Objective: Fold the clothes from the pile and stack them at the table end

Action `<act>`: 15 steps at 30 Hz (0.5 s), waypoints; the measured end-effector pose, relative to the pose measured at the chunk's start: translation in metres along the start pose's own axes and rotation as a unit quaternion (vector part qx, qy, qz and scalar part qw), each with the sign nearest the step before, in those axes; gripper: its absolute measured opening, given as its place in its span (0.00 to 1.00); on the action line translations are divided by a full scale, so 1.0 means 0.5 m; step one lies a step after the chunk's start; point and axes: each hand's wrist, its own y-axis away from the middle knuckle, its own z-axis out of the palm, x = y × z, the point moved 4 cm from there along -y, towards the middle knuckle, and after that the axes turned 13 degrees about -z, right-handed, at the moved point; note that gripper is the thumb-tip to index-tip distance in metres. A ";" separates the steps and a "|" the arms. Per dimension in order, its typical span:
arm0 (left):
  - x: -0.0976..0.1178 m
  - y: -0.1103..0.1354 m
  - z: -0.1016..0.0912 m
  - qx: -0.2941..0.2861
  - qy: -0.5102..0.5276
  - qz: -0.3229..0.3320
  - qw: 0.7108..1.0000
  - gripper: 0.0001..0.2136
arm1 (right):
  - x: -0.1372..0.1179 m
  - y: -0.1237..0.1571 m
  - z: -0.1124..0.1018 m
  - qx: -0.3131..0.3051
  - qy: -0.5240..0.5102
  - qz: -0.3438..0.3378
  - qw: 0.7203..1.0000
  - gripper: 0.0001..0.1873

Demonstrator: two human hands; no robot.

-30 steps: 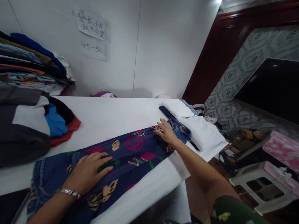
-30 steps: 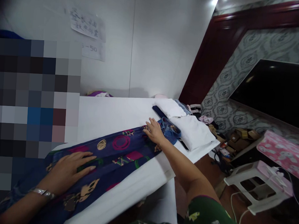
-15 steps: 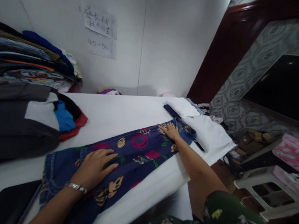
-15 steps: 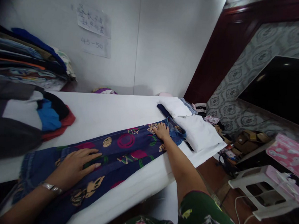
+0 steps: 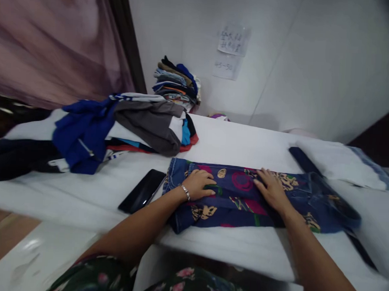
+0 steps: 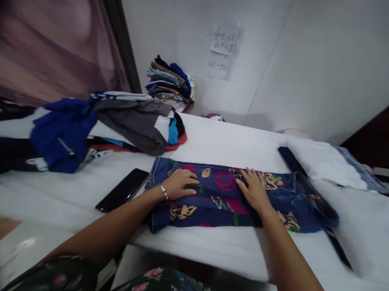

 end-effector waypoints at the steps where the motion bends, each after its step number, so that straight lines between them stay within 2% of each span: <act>1: 0.003 0.002 -0.001 0.001 0.000 0.000 1.000 0.16 | -0.018 -0.001 0.014 -0.029 0.003 -0.019 0.999 0.27; 4: 0.012 0.008 -0.003 0.003 -0.004 -0.001 1.000 0.17 | -0.039 0.001 0.041 -0.064 0.024 -0.041 0.997 0.26; 7: 0.017 0.010 -0.010 0.016 0.012 0.001 1.000 0.16 | -0.033 0.006 0.047 -0.056 0.035 -0.050 0.997 0.26; 10: 0.010 0.010 -0.028 0.015 0.075 -0.003 0.997 0.15 | -0.026 0.009 0.045 -0.052 0.038 -0.057 0.996 0.26; 12: -0.006 0.018 -0.051 0.042 0.126 -0.038 0.990 0.13 | -0.025 0.010 0.043 -0.050 0.035 -0.059 0.996 0.26; 15: -0.042 0.061 -0.091 0.135 0.150 -0.140 0.969 0.12 | -0.026 0.010 0.042 -0.049 0.031 -0.061 0.996 0.26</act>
